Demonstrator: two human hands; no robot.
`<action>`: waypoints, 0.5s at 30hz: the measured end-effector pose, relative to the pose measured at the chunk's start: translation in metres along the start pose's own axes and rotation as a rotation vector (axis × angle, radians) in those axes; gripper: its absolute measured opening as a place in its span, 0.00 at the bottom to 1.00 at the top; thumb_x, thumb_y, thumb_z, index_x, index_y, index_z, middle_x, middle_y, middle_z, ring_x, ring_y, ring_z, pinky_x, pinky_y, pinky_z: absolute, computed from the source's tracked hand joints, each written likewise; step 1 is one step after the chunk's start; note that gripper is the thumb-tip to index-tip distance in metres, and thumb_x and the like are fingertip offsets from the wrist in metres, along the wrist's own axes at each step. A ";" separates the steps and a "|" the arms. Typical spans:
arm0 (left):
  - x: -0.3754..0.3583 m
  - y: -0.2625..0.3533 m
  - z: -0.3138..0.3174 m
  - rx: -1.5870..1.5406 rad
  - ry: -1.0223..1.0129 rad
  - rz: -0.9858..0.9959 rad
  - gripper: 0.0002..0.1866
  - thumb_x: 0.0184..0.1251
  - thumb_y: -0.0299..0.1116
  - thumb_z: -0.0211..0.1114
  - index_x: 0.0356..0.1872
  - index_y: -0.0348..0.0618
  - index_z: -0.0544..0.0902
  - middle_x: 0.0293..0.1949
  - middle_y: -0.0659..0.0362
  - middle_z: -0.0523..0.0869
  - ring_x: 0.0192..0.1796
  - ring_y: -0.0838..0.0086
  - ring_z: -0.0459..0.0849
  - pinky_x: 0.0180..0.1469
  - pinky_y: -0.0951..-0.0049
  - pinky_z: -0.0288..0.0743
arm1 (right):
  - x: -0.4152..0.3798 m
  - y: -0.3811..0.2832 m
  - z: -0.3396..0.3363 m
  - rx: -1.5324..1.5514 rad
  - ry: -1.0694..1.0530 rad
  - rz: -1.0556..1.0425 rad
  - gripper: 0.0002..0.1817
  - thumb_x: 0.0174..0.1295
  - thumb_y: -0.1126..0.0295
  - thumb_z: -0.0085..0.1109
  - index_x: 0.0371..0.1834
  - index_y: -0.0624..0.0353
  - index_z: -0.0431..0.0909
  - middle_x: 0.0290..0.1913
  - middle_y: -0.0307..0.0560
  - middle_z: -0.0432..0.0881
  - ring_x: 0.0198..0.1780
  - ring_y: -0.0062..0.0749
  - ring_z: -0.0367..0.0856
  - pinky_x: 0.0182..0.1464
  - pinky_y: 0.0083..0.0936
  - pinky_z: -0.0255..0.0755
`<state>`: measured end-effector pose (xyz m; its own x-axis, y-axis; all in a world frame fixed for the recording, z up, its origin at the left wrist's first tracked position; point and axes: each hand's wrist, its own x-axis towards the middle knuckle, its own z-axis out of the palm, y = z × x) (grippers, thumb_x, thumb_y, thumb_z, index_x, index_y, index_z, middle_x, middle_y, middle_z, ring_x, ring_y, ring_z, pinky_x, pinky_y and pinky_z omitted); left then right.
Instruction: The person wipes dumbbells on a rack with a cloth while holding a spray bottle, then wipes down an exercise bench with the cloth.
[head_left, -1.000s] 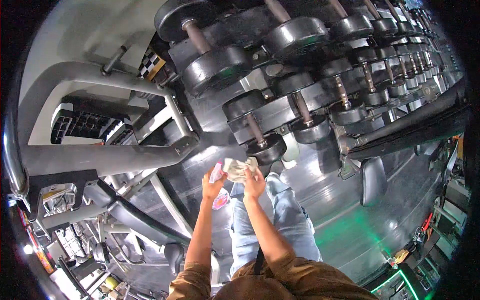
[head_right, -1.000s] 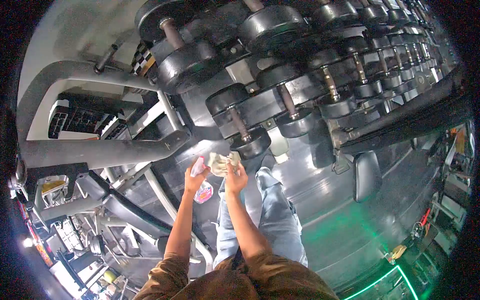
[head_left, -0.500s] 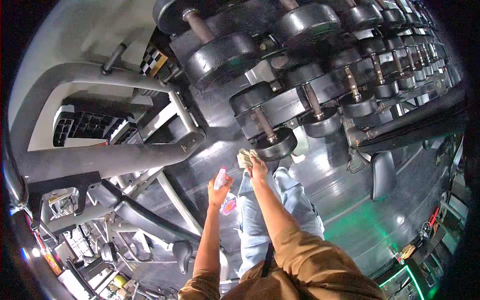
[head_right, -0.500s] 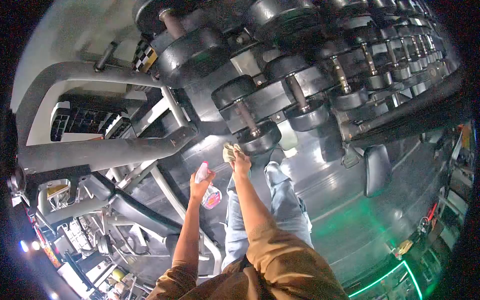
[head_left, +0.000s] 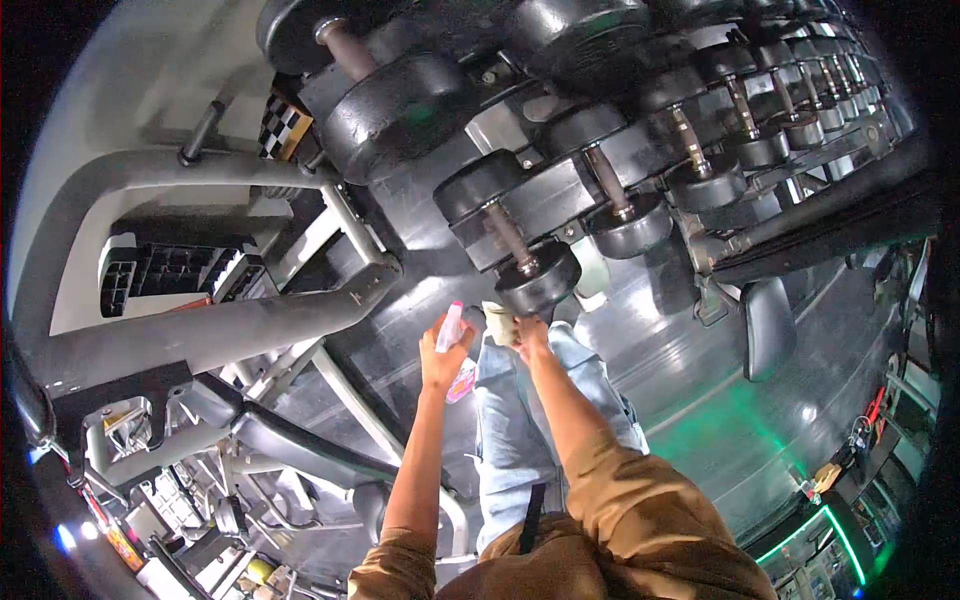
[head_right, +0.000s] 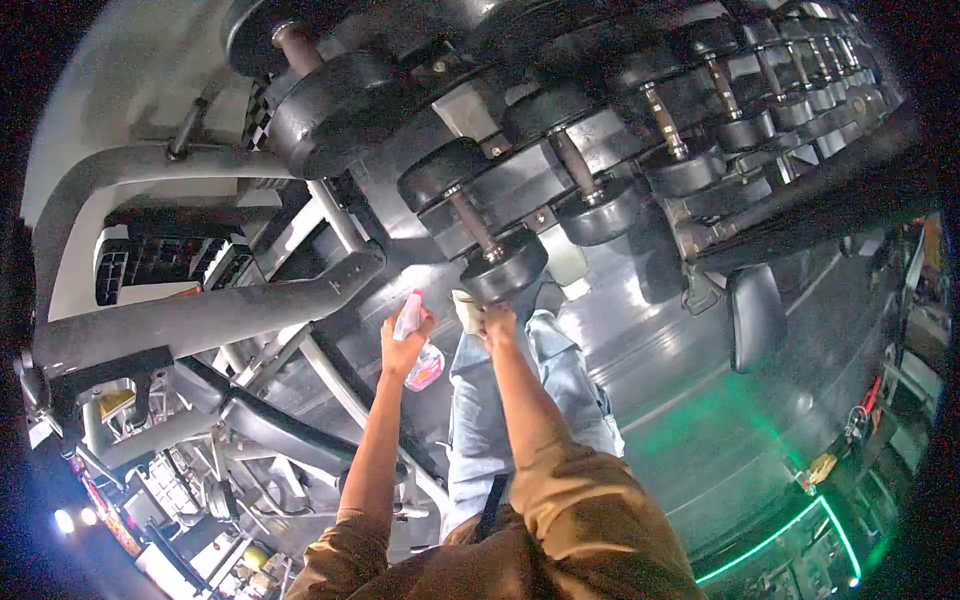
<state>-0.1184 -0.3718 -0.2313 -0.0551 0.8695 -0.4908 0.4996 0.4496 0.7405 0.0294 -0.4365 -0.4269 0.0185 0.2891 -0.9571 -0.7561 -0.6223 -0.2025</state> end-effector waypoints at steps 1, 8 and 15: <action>0.004 0.005 0.008 0.008 0.021 0.043 0.10 0.55 0.34 0.73 0.32 0.43 0.81 0.24 0.61 0.84 0.27 0.77 0.82 0.34 0.69 0.75 | 0.002 -0.002 -0.021 0.048 -0.047 -0.086 0.09 0.65 0.67 0.60 0.46 0.52 0.75 0.37 0.45 0.82 0.28 0.31 0.81 0.17 0.23 0.69; 0.023 0.061 0.051 0.189 0.093 0.113 0.23 0.46 0.47 0.81 0.29 0.42 0.78 0.25 0.54 0.83 0.27 0.61 0.83 0.34 0.61 0.75 | -0.093 -0.106 -0.011 0.113 0.129 -0.383 0.20 0.65 0.61 0.61 0.59 0.49 0.73 0.45 0.37 0.79 0.39 0.23 0.79 0.32 0.20 0.74; 0.036 0.056 0.072 0.250 0.087 0.086 0.31 0.37 0.54 0.83 0.34 0.42 0.80 0.30 0.56 0.86 0.34 0.59 0.86 0.39 0.60 0.78 | -0.140 -0.042 0.010 0.199 -0.016 -0.400 0.23 0.64 0.60 0.65 0.59 0.54 0.73 0.45 0.37 0.80 0.43 0.25 0.81 0.41 0.25 0.77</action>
<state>-0.0304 -0.3302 -0.2403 -0.0715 0.9215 -0.3818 0.7029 0.3181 0.6362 0.0517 -0.4437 -0.2820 0.3259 0.4907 -0.8081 -0.8029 -0.3076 -0.5106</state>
